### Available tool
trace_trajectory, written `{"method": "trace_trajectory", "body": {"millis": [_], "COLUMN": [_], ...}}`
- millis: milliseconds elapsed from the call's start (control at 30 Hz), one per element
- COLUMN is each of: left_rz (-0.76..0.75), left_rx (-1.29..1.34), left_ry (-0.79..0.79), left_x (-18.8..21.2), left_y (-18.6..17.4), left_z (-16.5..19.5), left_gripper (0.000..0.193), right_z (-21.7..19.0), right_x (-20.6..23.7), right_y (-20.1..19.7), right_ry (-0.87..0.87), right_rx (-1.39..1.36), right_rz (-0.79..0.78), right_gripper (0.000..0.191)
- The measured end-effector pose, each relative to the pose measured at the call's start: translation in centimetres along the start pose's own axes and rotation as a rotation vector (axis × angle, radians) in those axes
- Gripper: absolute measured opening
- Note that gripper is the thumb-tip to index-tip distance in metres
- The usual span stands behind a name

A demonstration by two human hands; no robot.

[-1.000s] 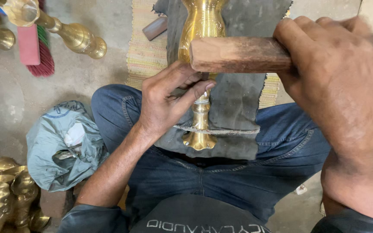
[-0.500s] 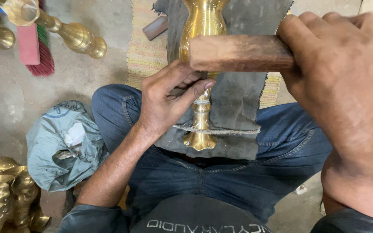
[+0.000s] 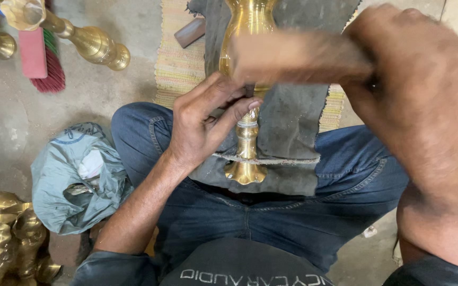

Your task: The person sits on the floor with a brass lamp body held on a padded lap board and hammers a metal punch against the lamp's surface using a wooden mallet, repositioning the punch repeatedly to work different spots on the brass. He occasionally rotates the lamp and steadies it with his free hand while continuing to strike.

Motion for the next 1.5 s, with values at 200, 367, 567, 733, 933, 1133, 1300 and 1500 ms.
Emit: {"method": "trace_trajectory", "body": {"millis": [200, 367, 567, 733, 933, 1133, 1300, 1500], "left_rz": [0.01, 0.016, 0.024, 0.034, 0.002, -0.009, -0.005, -0.009], "left_rx": [-0.037, -0.004, 0.012, -0.012, 0.041, 0.072, 0.015, 0.039], "left_ry": [-0.009, -0.015, -0.014, -0.003, -0.005, -0.026, -0.035, -0.033], "left_x": [0.1, 0.1, 0.1, 0.0, -0.1, -0.3, -0.3, -0.4], "left_y": [-0.1, -0.1, -0.2, -0.4, -0.2, -0.1, -0.2, -0.2], "left_z": [-0.1, -0.3, -0.2, 0.0, 0.1, 0.0, -0.2, -0.1], "left_gripper": [0.033, 0.03, 0.03, 0.032, 0.034, 0.032, 0.025, 0.027], "right_z": [-0.1, -0.6, -0.9, -1.1, -0.8, -0.7, -1.2, -1.8], "right_x": [0.0, -0.3, -0.7, -1.1, -1.0, -0.9, -1.3, -2.0], "right_y": [0.2, 0.4, 0.0, -0.5, -1.1, -0.6, -0.2, -0.5], "right_ry": [-0.058, -0.084, -0.073, -0.025, 0.031, -0.045, -0.109, -0.121], "right_rx": [0.08, 0.075, 0.053, 0.122, 0.02, 0.087, 0.19, 0.24], "right_rz": [0.013, -0.01, -0.035, -0.053, -0.044, -0.04, -0.091, -0.093], "right_gripper": [0.029, 0.029, 0.028, 0.027, 0.023, 0.02, 0.023, 0.027]}}
Point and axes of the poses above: each hand's wrist, its own x-axis away from the middle knuckle, its own y-axis out of the palm, z = x × y, the point moved 10 cm from there along -x, towards the middle knuckle, and after that the axes turned 10 degrees about -x, right-handed, at the moved point
